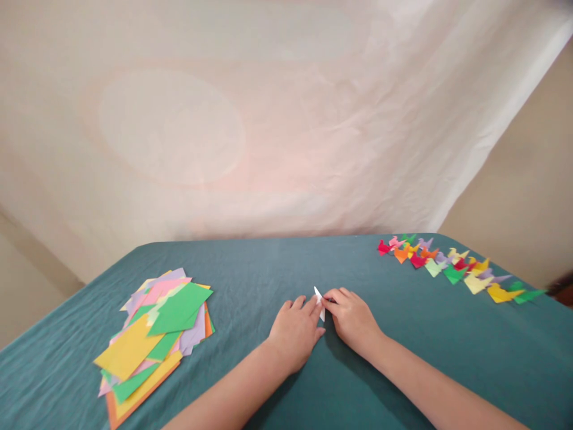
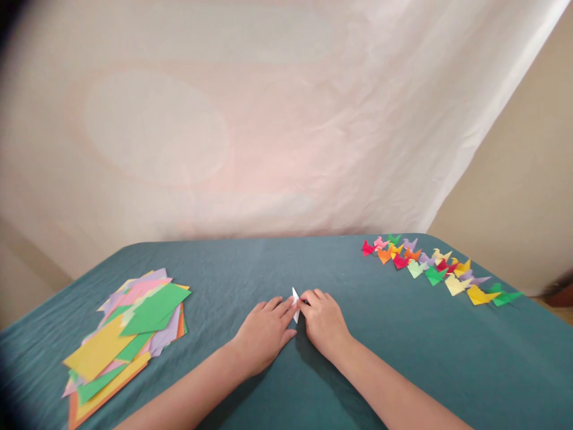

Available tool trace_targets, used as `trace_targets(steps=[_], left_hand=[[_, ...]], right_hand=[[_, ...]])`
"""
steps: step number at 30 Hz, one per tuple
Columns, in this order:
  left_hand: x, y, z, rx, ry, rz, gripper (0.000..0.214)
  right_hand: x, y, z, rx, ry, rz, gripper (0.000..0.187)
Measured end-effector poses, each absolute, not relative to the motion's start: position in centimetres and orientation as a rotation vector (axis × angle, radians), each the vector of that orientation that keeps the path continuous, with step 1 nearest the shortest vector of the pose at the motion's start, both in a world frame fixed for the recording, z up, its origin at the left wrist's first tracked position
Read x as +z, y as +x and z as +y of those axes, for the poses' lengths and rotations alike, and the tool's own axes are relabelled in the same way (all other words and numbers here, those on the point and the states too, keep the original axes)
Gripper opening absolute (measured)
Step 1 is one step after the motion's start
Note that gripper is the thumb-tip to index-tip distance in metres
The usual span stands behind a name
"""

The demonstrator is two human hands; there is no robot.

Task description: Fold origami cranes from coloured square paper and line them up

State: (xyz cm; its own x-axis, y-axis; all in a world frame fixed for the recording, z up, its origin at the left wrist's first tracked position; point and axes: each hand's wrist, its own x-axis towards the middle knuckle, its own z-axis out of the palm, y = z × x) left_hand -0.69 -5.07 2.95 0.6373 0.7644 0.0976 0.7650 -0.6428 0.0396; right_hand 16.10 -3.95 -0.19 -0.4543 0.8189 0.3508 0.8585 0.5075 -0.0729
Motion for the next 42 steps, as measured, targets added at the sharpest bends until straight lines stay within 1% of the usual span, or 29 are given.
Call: trace_targets(steps=[6, 11, 21, 27, 32, 36, 42], left_hand=[[3.7, -0.4, -5.6, -0.04, -2.804, -1.368, 0.041], [3.8, -0.2, -5.7, 0.009, -2.792, -1.382, 0.042], [3.6, -0.2, -5.4, -0.058, -2.791, -1.26, 0.037], [3.9, -0.4, -5.4, -0.041, -2.826, -1.243, 0.031], [4.0, -0.6, -5.2, -0.008, -2.851, -1.23, 0.034], [4.0, -0.8, -5.2, -0.017, -2.868, -1.221, 0.036], [4.7, -1.3, -5.2, 0.004, -2.941, -1.15, 0.029]], right_hand=[[0.5, 15.5, -4.4, -0.234, -1.452, -2.504, 0.022], [0.6, 15.6, -4.4, -0.193, -1.452, -2.484, 0.022], [0.1, 16.0, -4.2, -0.092, -1.411, -2.396, 0.023], [0.7, 15.6, -4.4, -0.112, -1.435, -2.464, 0.032], [1.1, 15.3, -4.2, -0.126, -1.503, -2.493, 0.032], [1.0, 15.5, -3.5, -0.141, -1.526, -2.509, 0.038], [0.6, 15.8, -2.7, -0.151, -1.526, -2.507, 0.043]])
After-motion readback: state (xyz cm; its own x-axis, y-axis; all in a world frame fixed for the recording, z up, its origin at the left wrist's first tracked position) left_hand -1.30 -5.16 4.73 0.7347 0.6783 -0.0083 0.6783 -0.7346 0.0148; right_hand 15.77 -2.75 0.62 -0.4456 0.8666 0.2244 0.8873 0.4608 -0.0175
